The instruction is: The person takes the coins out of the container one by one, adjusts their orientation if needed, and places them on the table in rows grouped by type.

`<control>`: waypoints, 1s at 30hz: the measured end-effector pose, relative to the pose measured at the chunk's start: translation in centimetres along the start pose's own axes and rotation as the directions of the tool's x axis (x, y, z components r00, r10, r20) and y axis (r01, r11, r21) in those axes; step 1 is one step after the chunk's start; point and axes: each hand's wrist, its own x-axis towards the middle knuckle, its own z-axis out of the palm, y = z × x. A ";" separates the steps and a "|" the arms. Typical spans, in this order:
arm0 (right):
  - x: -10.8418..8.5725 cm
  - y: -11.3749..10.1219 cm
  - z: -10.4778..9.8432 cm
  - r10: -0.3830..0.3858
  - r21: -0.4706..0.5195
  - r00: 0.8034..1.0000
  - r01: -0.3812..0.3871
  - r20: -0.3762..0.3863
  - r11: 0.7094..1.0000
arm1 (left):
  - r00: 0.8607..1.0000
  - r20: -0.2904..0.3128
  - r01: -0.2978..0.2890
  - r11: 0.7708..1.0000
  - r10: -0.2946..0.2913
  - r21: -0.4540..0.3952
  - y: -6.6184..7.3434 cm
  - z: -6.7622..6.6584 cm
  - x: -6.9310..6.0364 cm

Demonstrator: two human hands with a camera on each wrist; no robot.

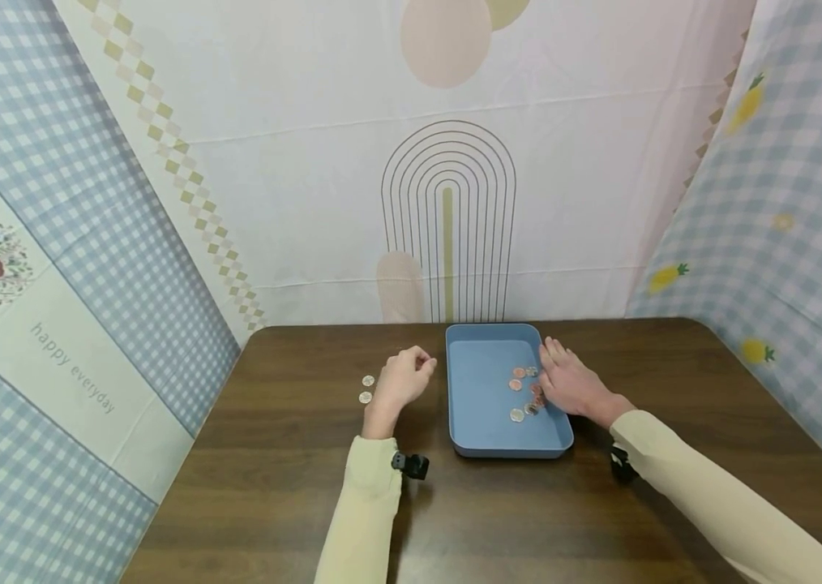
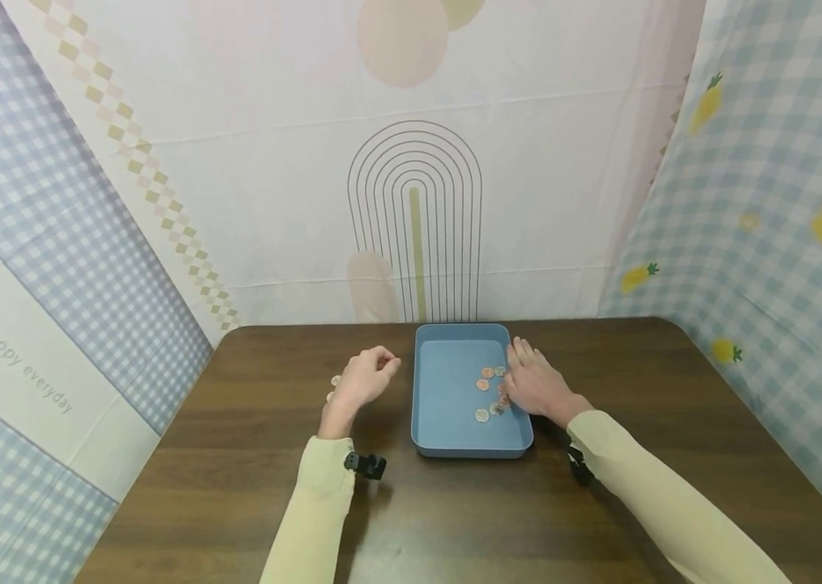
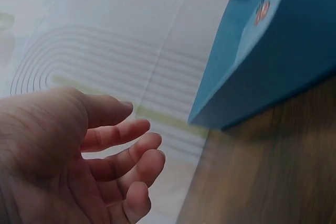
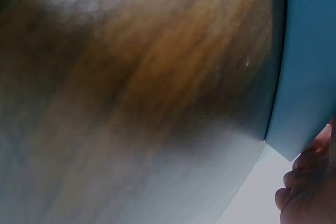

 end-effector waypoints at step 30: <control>0.0 -0.2 -0.2 0.008 0.010 1.000 -0.008 0.012 1.000 | 0.977 0.197 -0.083 0.996 0.079 0.015 5.7 6.5 -0.1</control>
